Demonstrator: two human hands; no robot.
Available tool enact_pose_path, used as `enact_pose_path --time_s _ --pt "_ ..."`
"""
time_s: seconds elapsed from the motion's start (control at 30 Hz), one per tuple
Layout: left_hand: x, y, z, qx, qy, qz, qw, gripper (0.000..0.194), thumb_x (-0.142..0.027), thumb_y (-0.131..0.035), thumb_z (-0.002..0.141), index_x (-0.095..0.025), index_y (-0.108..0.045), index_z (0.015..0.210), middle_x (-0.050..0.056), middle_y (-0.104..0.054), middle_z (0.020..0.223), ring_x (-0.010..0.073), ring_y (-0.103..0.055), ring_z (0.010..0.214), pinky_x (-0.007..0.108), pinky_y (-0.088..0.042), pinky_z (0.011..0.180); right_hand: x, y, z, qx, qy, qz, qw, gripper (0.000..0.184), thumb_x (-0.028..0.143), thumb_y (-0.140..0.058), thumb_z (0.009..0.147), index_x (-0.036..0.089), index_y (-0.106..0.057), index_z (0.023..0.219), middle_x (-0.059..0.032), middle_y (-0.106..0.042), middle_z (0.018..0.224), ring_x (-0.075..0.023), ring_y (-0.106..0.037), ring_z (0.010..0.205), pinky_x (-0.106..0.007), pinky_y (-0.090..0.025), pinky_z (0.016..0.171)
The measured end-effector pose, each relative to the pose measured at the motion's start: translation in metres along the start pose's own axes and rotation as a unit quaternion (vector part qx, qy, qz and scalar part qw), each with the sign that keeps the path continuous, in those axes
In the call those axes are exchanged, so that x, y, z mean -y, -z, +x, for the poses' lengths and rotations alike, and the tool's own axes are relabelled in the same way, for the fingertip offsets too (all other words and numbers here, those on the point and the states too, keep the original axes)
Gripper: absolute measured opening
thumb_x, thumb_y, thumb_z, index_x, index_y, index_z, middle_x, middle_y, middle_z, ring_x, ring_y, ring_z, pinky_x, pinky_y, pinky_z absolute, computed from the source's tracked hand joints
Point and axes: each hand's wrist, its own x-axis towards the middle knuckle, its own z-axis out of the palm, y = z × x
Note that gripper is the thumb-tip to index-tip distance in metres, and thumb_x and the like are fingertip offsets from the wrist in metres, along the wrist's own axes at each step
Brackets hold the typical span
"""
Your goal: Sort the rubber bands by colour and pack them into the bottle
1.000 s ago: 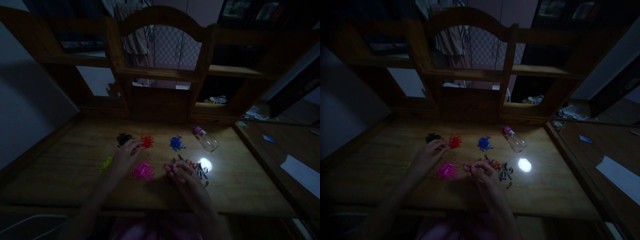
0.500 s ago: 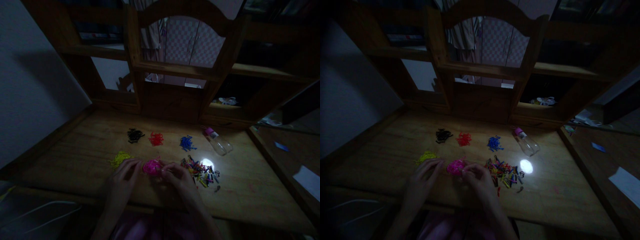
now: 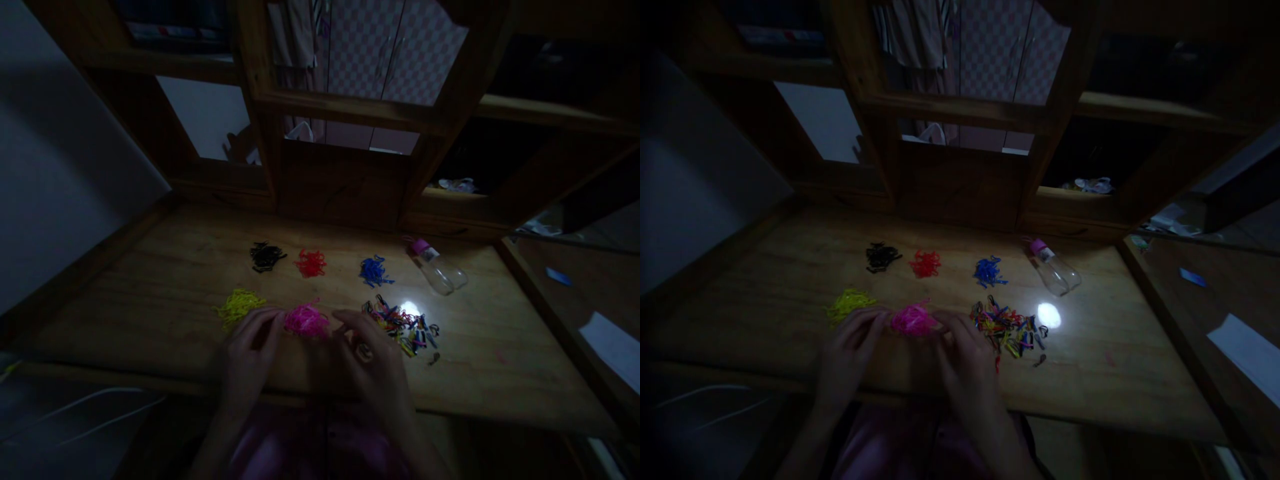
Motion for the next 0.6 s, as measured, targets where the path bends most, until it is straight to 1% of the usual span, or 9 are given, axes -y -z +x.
enact_pose_path --time_s 0.07,0.13,0.17,0.23,0.3,0.37,0.43,0.53,0.6 --pt "0.001 0.002 0.001 0.008 0.023 -0.023 0.999 0.016 -0.036 -0.059 0.091 -0.022 -0.068 0.092 0.005 -0.068 0.102 0.0208 -0.064 0.099 0.034 -0.050 0.093 0.002 0.019 -0.006 -0.055 0.004 -0.019 0.998 0.028 0.016 -0.057 0.090 0.029 -0.068 0.112 -0.0052 -0.069 0.112 -0.0220 -0.065 0.097 -0.033 -0.053 0.081" --pt "0.001 0.003 0.001 0.010 0.033 -0.041 0.999 0.017 -0.036 -0.059 0.090 -0.021 -0.067 0.091 0.005 -0.068 0.102 0.0204 -0.064 0.098 0.033 -0.050 0.093 -0.001 0.040 -0.013 -0.106 -0.003 -0.048 0.993 0.022 0.021 -0.058 0.090 0.029 -0.070 0.108 -0.0055 -0.069 0.110 -0.0235 -0.065 0.098 -0.034 -0.053 0.081" --pt "0.001 0.003 0.001 0.010 0.036 -0.047 0.998 0.017 -0.036 -0.059 0.090 -0.021 -0.067 0.091 0.005 -0.068 0.102 0.0203 -0.064 0.098 0.033 -0.050 0.093 -0.004 0.051 -0.017 -0.132 -0.016 -0.064 0.989 0.020 0.023 -0.059 0.091 0.028 -0.070 0.106 -0.0056 -0.069 0.109 -0.0237 -0.065 0.098 -0.035 -0.053 0.081" --pt "0.000 0.004 0.001 0.010 0.042 -0.057 0.997 0.018 -0.036 -0.060 0.090 -0.020 -0.068 0.092 0.005 -0.068 0.103 0.0201 -0.065 0.098 0.032 -0.050 0.093 -0.011 0.068 -0.026 -0.184 -0.052 -0.086 0.978 0.017 0.029 -0.061 0.090 0.027 -0.071 0.103 -0.0058 -0.070 0.104 -0.0228 -0.066 0.090 -0.033 -0.053 0.076" --pt "0.000 0.004 0.000 0.006 0.053 -0.071 0.996 0.019 -0.037 -0.060 0.089 -0.020 -0.068 0.092 0.005 -0.069 0.101 0.0201 -0.066 0.095 0.031 -0.051 0.091 -0.017 0.080 -0.036 -0.228 -0.094 -0.097 0.964 0.018 0.033 -0.062 0.089 0.025 -0.071 0.104 -0.0060 -0.071 0.099 -0.0210 -0.067 0.081 -0.031 -0.053 0.070" --pt "-0.001 0.005 0.000 -0.002 0.063 -0.084 0.994 0.020 -0.037 -0.061 0.089 -0.019 -0.068 0.092 0.005 -0.070 0.095 0.0195 -0.067 0.090 0.030 -0.052 0.087 -0.019 0.086 -0.048 -0.266 -0.121 -0.097 0.952 0.019 0.035 -0.062 0.090 0.023 -0.071 0.102 -0.0060 -0.071 0.093 -0.0198 -0.066 0.077 -0.030 -0.052 0.068" --pt "-0.001 0.006 0.000 -0.006 0.072 -0.090 0.993 0.020 -0.037 -0.061 0.088 -0.019 -0.069 0.091 0.003 -0.071 0.089 0.0181 -0.067 0.084 0.029 -0.053 0.083 -0.019 0.088 -0.062 -0.289 -0.134 -0.095 0.943 0.020 0.035 -0.062 0.090 0.021 -0.072 0.101 -0.0059 -0.070 0.089 -0.0191 -0.066 0.075 -0.029 -0.052 0.066" --pt "-0.002 0.006 0.001 -0.002 0.076 -0.099 0.992 0.020 -0.037 -0.063 0.087 -0.018 -0.069 0.088 0.002 -0.071 0.085 0.0163 -0.067 0.077 0.026 -0.054 0.078 -0.017 0.087 -0.090 -0.288 -0.141 -0.093 0.943 0.021 0.035 -0.064 0.089 0.019 -0.071 0.100 -0.0061 -0.071 0.092 -0.0183 -0.067 0.076 -0.027 -0.052 0.066" --pt "-0.001 0.006 0.002 -0.004 0.064 -0.100 0.993 0.020 -0.036 -0.063 0.086 -0.018 -0.070 0.087 0.002 -0.071 0.083 0.0159 -0.067 0.076 0.026 -0.054 0.077 -0.018 0.087 -0.111 -0.275 -0.136 -0.098 0.947 0.019 0.034 -0.066 0.087 0.018 -0.071 0.098 -0.0049 -0.072 0.091 -0.0176 -0.067 0.076 -0.026 -0.051 0.068"
